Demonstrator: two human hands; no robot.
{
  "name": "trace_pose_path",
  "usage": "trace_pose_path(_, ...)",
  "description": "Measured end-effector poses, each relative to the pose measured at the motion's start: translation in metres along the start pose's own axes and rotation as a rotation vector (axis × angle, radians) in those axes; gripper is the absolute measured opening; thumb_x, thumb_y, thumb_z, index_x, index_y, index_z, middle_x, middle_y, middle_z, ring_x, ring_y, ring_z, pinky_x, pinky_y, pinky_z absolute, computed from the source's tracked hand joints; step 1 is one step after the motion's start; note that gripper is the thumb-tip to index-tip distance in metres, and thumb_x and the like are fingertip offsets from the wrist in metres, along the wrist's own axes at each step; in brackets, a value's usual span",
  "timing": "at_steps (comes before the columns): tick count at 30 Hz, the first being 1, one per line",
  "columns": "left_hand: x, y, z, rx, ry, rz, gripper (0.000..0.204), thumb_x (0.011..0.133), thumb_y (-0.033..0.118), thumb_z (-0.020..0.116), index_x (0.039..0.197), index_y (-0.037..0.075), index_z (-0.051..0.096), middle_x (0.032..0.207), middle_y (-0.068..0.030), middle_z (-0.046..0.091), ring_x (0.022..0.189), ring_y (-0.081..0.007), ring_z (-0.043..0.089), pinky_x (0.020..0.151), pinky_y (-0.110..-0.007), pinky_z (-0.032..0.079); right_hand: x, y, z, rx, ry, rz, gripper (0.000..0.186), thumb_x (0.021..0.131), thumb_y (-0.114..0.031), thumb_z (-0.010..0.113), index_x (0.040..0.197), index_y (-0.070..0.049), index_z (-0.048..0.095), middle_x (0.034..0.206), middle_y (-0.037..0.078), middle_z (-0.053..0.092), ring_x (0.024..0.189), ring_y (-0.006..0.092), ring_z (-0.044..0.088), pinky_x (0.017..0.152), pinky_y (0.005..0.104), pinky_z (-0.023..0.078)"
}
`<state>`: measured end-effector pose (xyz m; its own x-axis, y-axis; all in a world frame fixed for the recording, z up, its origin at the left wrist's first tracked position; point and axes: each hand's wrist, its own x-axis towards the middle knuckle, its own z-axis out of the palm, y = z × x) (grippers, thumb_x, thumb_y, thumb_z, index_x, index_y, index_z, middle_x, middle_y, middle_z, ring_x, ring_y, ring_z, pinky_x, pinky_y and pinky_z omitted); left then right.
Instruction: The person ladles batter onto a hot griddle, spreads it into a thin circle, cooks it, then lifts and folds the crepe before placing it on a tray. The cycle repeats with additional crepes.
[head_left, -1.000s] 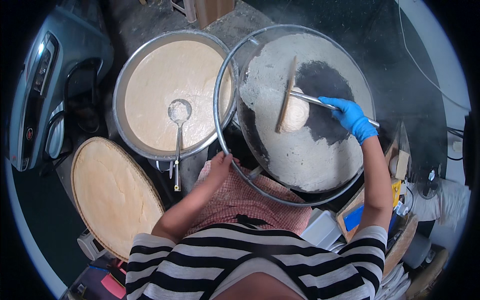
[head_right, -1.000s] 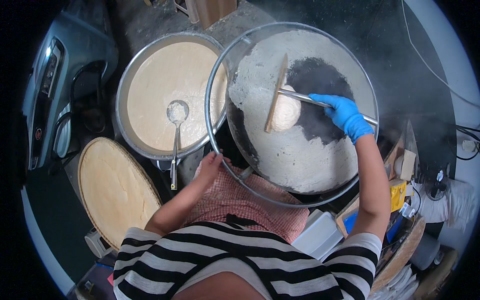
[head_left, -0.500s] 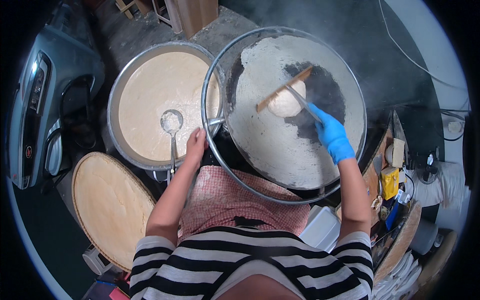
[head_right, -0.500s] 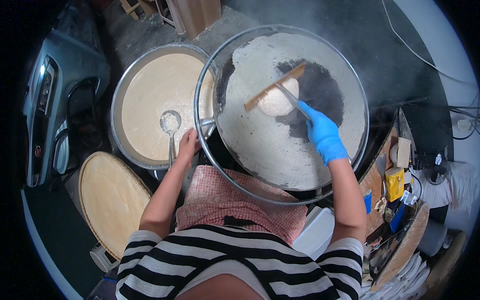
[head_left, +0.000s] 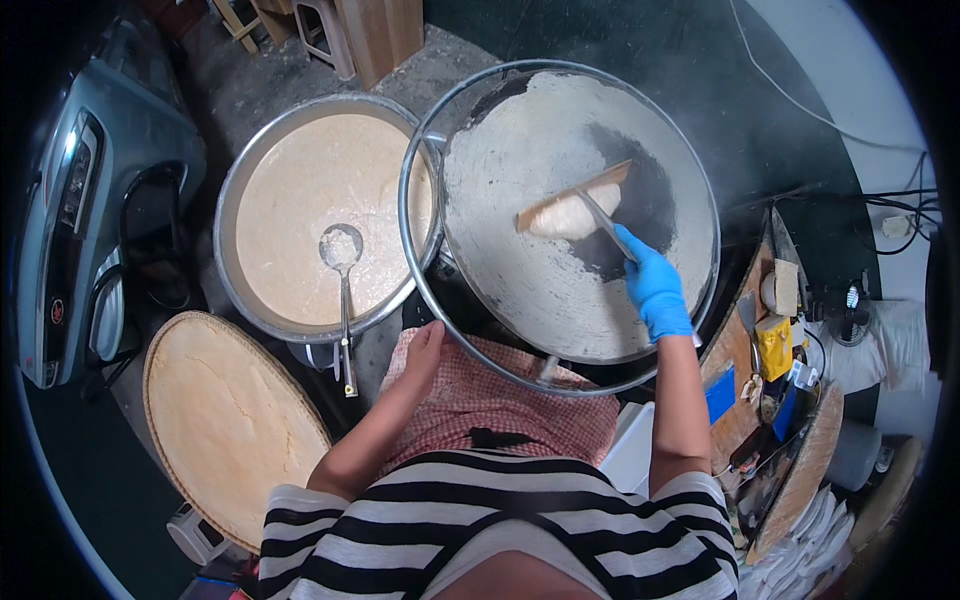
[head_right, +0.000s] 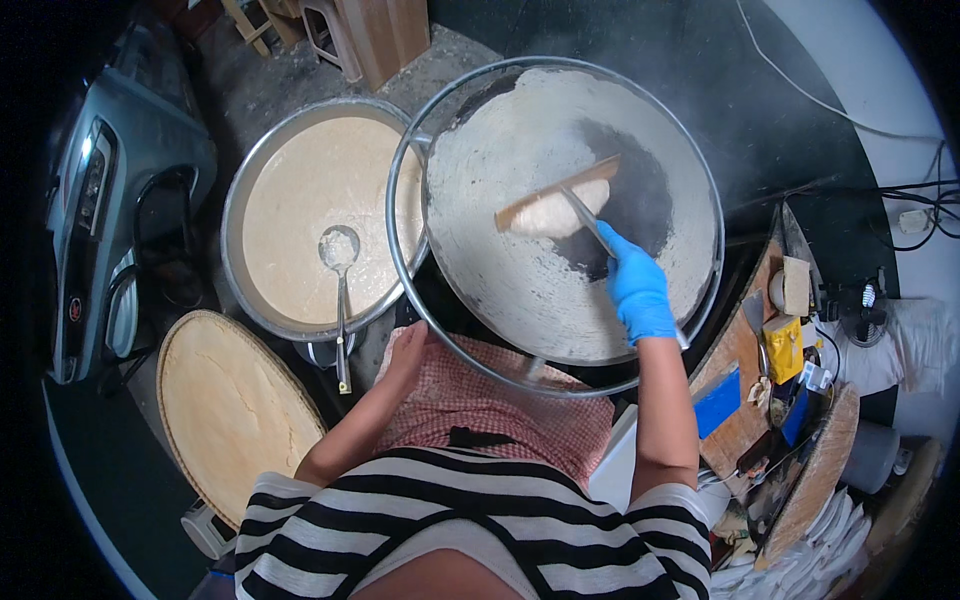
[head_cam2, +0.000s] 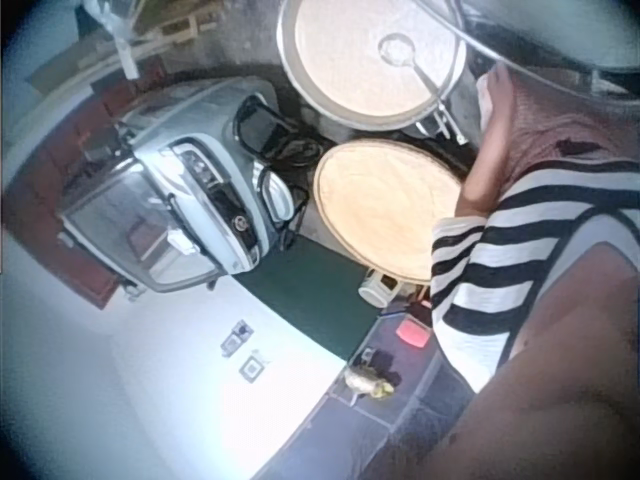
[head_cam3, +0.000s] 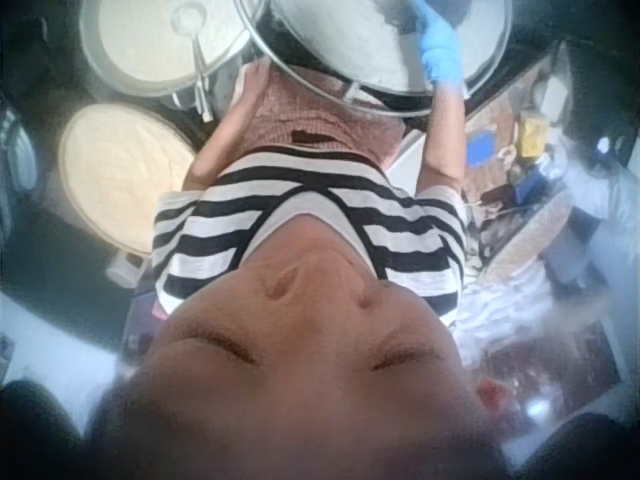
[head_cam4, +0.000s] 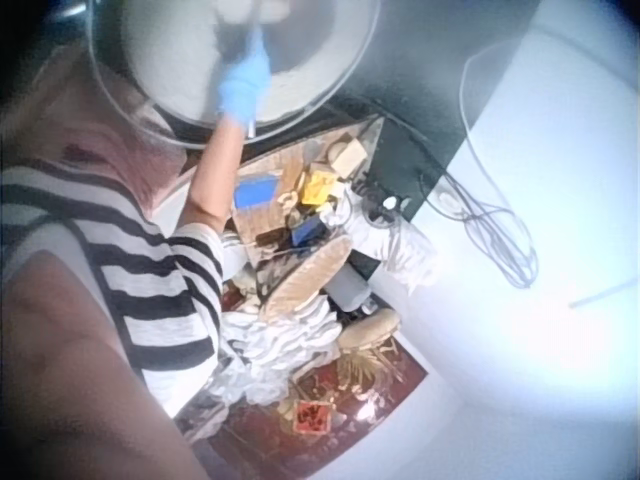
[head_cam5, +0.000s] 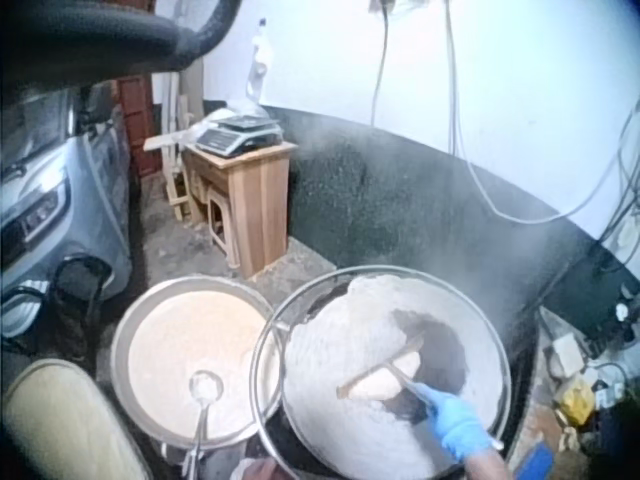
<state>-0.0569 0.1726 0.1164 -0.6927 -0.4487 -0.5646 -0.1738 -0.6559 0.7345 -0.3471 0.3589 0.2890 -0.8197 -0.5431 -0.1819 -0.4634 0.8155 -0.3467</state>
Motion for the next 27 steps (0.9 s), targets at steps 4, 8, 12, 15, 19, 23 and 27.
trace_pose_path(4,-0.008,-0.007,0.009,0.074,-0.022,-0.141,0.032,0.092,0.037,0.047,0.099,0.005,0.053,0.089,-0.006,0.058,0.078,-0.0161,0.058,0.071,-0.029,0.049,0.02,-0.011,-0.007,0.071,0.075,-0.032,0.047,0.082,-0.002,0.049,0.125,-0.022,0.051,0.11,0.02,0.057,0.097,0.0359,0.057,0.084,0.0382,0.045)
trace_pose_path(8,-0.013,-0.017,0.022,0.16,-0.019,-0.171,0.031,0.092,0.033,0.048,0.101,0.004,0.052,0.085,-0.006,0.057,0.076,-0.0167,0.058,0.065,-0.029,0.05,0.032,-0.023,0.023,0.048,0.124,-0.028,0.046,0.083,-0.004,0.048,0.126,-0.021,0.049,0.105,0.021,0.057,0.095,0.037,0.056,0.082,0.0399,0.045)
trace_pose_path(12,-0.024,-0.029,0.027,0.145,-0.046,-0.162,0.032,0.091,0.032,0.05,0.101,0.002,0.054,0.086,-0.0072,0.058,0.071,-0.0149,0.057,0.065,-0.027,0.048,-0.009,-0.006,0.013,0.055,0.064,-0.017,0.047,0.083,-0.001,0.049,0.126,-0.019,0.049,0.11,0.02,0.057,0.099,0.0352,0.056,0.084,0.0367,0.045)
trace_pose_path(15,-0.025,-0.04,0.03,0.111,-0.026,-0.182,0.032,0.091,0.031,0.05,0.102,0.001,0.054,0.087,-0.0088,0.059,0.072,-0.0152,0.058,0.064,-0.027,0.048,-0.008,0.0,-0.009,-0.059,-0.016,0.023,0.047,0.083,-0.002,0.05,0.126,-0.02,0.049,0.109,0.019,0.058,0.1,0.0341,0.057,0.085,0.0367,0.045)
trace_pose_path(19,-0.01,-0.044,0.028,0.508,0.121,-0.092,0.028,0.092,0.027,0.049,0.103,0.001,0.052,0.084,-0.0101,0.061,0.071,-0.0166,0.06,0.062,-0.028,0.049,0.021,-0.02,0.009,0.042,0.082,-0.039,0.046,0.083,-0.004,0.053,0.125,-0.023,0.05,0.108,0.02,0.057,0.098,0.035,0.057,0.082,0.0382,0.045)
trace_pose_path(23,0.017,-0.02,0.013,0.162,0.076,-0.046,0.021,0.093,0.023,0.047,0.095,0.002,0.05,0.082,-0.0128,0.062,0.068,-0.0213,0.062,0.063,-0.031,0.052,0.002,-0.013,0.014,0.066,0.053,-0.028,0.047,0.083,-0.003,0.052,0.125,-0.024,0.051,0.11,0.02,0.057,0.098,0.0361,0.056,0.082,0.0379,0.046)
trace_pose_path(27,0.05,0.028,-0.008,0.191,0.037,-0.116,0.022,0.093,0.023,0.047,0.095,0.002,0.05,0.083,-0.0132,0.063,0.068,-0.0211,0.062,0.06,-0.031,0.052,-0.013,0.01,-0.018,-0.067,-0.049,0.008,0.05,0.081,-0.002,0.051,0.126,-0.023,0.05,0.113,0.019,0.057,0.1,0.0335,0.057,0.086,0.0362,0.045)
